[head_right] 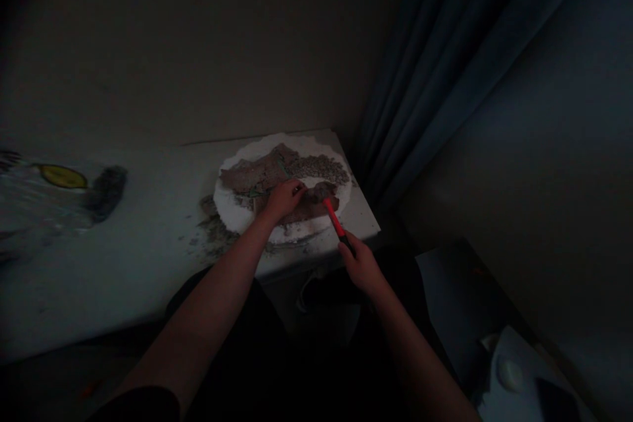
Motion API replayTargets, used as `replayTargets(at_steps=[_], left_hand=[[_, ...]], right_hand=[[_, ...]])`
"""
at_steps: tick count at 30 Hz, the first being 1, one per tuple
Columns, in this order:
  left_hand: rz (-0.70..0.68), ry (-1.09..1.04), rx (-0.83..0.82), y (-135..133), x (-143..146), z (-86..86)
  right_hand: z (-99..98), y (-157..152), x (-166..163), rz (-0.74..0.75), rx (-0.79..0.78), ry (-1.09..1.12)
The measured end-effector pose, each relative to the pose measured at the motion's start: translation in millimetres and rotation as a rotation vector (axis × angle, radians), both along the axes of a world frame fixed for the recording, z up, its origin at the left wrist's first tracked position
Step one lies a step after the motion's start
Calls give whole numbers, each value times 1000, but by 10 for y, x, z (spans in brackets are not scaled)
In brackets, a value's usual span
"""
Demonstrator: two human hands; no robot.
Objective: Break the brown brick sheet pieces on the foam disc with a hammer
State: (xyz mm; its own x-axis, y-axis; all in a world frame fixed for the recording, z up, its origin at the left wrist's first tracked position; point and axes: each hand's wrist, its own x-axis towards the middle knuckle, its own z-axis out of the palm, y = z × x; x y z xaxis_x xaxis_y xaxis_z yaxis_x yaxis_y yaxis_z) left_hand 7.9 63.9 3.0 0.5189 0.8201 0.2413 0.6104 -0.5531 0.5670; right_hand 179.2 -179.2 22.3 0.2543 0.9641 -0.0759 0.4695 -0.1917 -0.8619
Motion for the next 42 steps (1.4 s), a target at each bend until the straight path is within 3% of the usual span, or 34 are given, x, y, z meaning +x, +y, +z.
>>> replayTargets(at_steps=[19,30,42], left_hand=[[-9,88,59,-52,5,-10],[-5,173,79,-75,29,-34],[-5,185,45,-59,36,-34]], right_hand=[[71,10,-25,2,7,56],[654,243,-83,35,150,-85],[597,305,-156,67,103,-204]])
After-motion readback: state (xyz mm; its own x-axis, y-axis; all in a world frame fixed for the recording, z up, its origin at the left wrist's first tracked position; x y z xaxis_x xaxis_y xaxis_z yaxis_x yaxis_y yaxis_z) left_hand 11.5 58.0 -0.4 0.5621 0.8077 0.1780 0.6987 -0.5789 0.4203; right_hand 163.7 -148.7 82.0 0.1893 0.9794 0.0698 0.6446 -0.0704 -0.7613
